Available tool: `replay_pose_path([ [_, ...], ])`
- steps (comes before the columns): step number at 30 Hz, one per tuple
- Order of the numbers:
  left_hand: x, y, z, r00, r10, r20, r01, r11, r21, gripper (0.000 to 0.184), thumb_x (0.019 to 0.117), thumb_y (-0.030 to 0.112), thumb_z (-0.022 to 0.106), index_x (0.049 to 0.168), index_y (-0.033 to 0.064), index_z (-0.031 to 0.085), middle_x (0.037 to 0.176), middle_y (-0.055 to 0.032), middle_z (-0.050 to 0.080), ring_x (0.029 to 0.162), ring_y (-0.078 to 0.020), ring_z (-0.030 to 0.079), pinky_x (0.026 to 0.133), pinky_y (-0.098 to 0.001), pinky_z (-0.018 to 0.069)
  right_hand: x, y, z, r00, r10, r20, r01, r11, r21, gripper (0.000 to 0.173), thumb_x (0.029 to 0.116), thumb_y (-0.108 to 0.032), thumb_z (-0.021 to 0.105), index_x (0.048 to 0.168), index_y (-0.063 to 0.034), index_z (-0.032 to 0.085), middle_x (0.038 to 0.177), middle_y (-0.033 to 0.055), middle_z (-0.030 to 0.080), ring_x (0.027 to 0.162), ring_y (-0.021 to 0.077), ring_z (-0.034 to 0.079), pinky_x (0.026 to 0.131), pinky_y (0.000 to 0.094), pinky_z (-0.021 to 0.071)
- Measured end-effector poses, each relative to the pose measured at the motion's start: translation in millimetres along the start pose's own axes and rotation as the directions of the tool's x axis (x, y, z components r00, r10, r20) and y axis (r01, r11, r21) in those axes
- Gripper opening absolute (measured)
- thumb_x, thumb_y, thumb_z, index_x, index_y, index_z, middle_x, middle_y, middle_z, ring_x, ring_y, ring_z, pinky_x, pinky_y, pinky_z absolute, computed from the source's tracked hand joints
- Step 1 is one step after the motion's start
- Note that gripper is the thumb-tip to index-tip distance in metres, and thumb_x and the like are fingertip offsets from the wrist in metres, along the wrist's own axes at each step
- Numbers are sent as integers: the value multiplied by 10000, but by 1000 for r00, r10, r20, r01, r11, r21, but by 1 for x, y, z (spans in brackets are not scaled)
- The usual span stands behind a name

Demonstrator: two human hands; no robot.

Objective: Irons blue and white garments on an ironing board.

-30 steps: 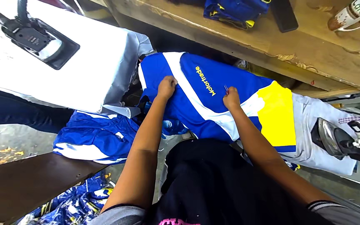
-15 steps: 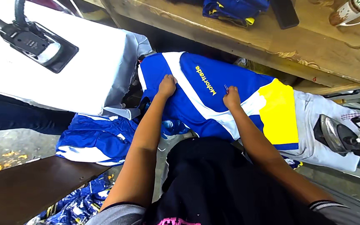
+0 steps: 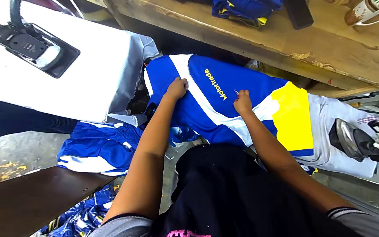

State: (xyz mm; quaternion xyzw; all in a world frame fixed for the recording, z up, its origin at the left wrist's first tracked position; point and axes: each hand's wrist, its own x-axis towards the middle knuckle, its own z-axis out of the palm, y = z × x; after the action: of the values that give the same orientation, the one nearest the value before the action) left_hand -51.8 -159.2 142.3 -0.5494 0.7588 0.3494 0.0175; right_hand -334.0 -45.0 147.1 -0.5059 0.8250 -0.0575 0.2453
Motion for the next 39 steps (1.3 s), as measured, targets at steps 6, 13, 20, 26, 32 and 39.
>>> replay_pose_path([
  [6,-6,-8,0,997,-67,-39,55,968,-246,225,1027,71,564,1203,-56,627,1367,-279,549,1300,-426,527,1081,-613,412,1,1,2,1000,-4,8,4,1000,12,355,975,13,560,1324,75,553,1461,289,464,1305,428,546,1019,546,508],
  [13,-17,-5,-1,985,-169,-38,128,857,-500,220,1050,70,508,1198,-74,583,1258,-265,587,1166,-357,572,983,-534,464,1,1,2,1000,-9,2,9,1000,27,348,967,23,564,1311,77,560,1457,288,466,1309,429,541,1027,549,502],
  [20,-18,-5,1,977,-211,-34,160,828,-537,236,1045,71,513,1221,-72,581,1284,-264,588,1207,-362,573,1022,-536,465,-1,3,-1,1000,-19,-4,19,998,61,315,972,36,543,1283,87,557,1427,291,484,1292,414,554,1020,537,502],
  [26,-26,-9,2,981,-188,-44,131,812,-568,278,1076,125,497,1260,-73,563,1281,-256,590,1165,-330,590,1006,-497,474,-3,15,-6,996,-46,-78,62,975,214,311,994,29,501,1289,114,552,1337,321,555,1252,438,569,1042,542,471],
  [32,-20,5,10,983,-104,-152,75,979,-189,268,1057,98,524,1277,-8,634,1319,-250,621,1273,-423,578,1076,-625,429,-10,20,0,984,-97,-147,134,955,265,315,1006,25,479,1299,108,558,1318,306,587,1233,417,594,1047,532,476],
  [39,-16,13,9,995,-18,-95,24,998,56,229,1051,60,512,1215,-28,646,1358,-272,572,1267,-461,569,1036,-633,463,-14,22,7,977,-133,-166,161,973,168,321,1016,24,453,1312,96,557,1345,293,587,1218,416,619,1016,535,506],
])
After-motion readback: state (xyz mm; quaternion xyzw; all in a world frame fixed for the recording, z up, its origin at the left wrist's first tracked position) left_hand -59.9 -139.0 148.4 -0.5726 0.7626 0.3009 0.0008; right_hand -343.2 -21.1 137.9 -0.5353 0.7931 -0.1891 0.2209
